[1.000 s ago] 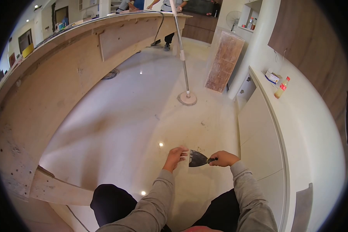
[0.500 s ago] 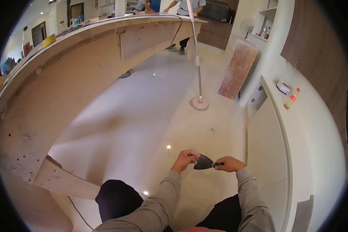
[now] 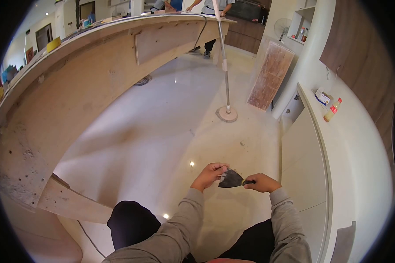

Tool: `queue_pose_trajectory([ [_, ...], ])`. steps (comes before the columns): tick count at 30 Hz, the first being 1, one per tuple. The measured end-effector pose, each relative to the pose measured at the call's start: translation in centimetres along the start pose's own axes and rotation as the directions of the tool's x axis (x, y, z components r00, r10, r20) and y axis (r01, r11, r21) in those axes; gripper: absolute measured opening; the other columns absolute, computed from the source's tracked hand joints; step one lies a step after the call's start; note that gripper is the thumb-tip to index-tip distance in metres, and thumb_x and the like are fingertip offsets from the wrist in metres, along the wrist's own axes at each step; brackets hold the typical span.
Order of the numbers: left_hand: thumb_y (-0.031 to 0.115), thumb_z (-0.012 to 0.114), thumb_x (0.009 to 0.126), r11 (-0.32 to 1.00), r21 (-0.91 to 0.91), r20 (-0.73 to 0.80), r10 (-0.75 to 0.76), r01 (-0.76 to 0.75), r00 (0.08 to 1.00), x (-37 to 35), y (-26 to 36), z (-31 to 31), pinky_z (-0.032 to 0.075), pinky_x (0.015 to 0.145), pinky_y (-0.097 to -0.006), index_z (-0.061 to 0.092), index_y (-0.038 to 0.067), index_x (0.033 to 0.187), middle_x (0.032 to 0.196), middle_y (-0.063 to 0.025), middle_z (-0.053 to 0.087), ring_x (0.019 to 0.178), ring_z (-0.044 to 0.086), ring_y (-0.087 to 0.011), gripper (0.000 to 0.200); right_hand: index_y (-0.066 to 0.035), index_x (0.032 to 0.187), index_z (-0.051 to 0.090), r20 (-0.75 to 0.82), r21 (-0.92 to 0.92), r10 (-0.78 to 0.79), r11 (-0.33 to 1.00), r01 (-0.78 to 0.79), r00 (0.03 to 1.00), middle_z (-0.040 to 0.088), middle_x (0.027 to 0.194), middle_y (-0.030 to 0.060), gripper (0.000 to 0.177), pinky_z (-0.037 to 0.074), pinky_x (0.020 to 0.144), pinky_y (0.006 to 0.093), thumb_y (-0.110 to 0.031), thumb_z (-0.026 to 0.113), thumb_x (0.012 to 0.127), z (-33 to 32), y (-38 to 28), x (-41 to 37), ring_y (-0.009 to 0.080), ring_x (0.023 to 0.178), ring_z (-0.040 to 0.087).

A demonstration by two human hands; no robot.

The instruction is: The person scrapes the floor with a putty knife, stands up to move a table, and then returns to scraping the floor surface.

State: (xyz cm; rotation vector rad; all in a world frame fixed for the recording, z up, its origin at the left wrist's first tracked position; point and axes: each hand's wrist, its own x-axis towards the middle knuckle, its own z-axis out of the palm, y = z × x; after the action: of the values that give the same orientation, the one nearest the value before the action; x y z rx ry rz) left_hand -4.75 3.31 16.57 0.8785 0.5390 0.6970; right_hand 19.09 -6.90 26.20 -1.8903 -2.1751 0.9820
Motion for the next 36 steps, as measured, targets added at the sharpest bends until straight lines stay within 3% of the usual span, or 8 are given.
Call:
queue_pose_trajectory([
  [8,0.017,0.068,0.092,0.835,0.483,0.044,0.276,-0.263,0.96,2.3,5.4,1.3,0.045,0.063,-0.0222,0.068,0.003,0.086,0.075,0.0032,0.064,0.068,0.054,-0.004,0.014,0.0,0.095,0.062,-0.212,0.027,-0.103,0.993,0.111,0.972,0.066,0.086,0.0193,0.031,0.049,0.071,0.0416,-0.03,0.067,0.088,2.2,-1.5,1.3,0.034,0.078,0.064],
  [16,0.012,0.073,0.087,0.507,0.805,0.368,-0.02,-0.308,0.93,5.9,17.4,8.9,0.048,0.064,-0.0236,0.065,0.001,0.081,0.074,0.0002,0.065,0.07,0.059,-0.0063,0.015,0.003,0.099,0.056,-0.396,0.454,-0.088,0.847,0.278,0.914,0.066,0.085,0.0223,0.033,0.05,0.071,0.0415,-0.029,0.062,0.092,1.9,-3.7,2.5,0.0352,0.077,0.065],
  [19,0.008,0.075,0.084,0.435,0.798,0.497,-0.081,-0.418,0.864,6.2,18.6,10.3,0.049,0.064,-0.0241,0.063,0.002,0.078,0.073,-0.0008,0.065,0.071,0.062,-0.0086,0.015,0.003,0.1,0.056,-0.415,0.417,-0.098,0.863,0.285,0.905,0.066,0.086,0.0229,0.034,0.05,0.071,0.0421,-0.03,0.061,0.092,2.2,-3.2,3.4,0.0363,0.078,0.065],
  [22,0.002,0.077,0.08,0.292,0.891,0.404,-0.157,-0.348,0.901,5.1,19.2,9.9,0.05,0.064,-0.0254,0.056,0.003,0.074,0.07,-0.0013,0.063,0.072,0.065,-0.0105,0.022,0.003,0.101,0.057,-0.32,0.328,-0.142,0.911,0.251,0.937,0.066,0.089,0.0242,0.034,0.05,0.073,0.0432,-0.03,0.061,0.092,3.0,-2.8,4.0,0.0389,0.082,0.065],
  [26,0.002,0.08,0.074,0.396,0.863,0.386,-0.119,-0.313,0.915,2.0,18.2,7.1,0.049,0.06,-0.026,0.048,0.004,0.07,0.067,0.0001,0.06,0.069,0.063,-0.0097,0.033,0.001,0.102,0.057,-0.229,0.233,-0.207,0.937,0.26,0.951,0.066,0.091,0.0246,0.032,0.049,0.076,0.0447,-0.029,0.061,0.092,3.1,-2.7,3.3,0.0411,0.086,0.064],
  [28,0.0,0.081,0.073,0.613,0.74,0.342,0.009,-0.276,0.939,1.2,16.0,4.0,0.046,0.057,-0.0247,0.043,0.006,0.069,0.068,0.0006,0.059,0.065,0.058,-0.0082,0.039,0.0,0.102,0.058,-0.249,0.205,-0.206,0.944,0.259,0.946,0.066,0.092,0.0234,0.03,0.048,0.078,0.046,-0.028,0.061,0.092,3.0,-1.9,2.7,0.0417,0.088,0.063],
  [32,0.005,0.082,0.073,0.363,0.893,0.292,-0.019,-0.266,0.956,2.2,13.4,-1.5,0.04,0.054,-0.0251,0.047,0.006,0.07,0.067,0.0021,0.055,0.061,0.049,-0.0068,0.035,-0.001,0.101,0.059,-0.179,0.05,-0.118,0.99,0.129,0.977,0.066,0.091,0.0216,0.03,0.048,0.079,0.0466,-0.03,0.06,0.092,3.0,0.0,2.1,0.041,0.089,0.063],
  [36,0.008,0.082,0.075,0.518,0.801,0.389,-0.071,-0.299,0.919,3.7,11.4,-2.9,0.048,0.071,-0.0262,0.065,0.005,0.096,0.074,-0.0005,0.064,0.072,0.061,-0.0081,0.027,-0.003,0.098,0.061,-0.198,-0.029,-0.013,1.0,0.007,0.98,0.066,0.089,0.0208,0.029,0.048,0.075,0.0466,-0.031,0.06,0.092,3.1,1.2,-0.7,0.0399,0.086,0.063],
])
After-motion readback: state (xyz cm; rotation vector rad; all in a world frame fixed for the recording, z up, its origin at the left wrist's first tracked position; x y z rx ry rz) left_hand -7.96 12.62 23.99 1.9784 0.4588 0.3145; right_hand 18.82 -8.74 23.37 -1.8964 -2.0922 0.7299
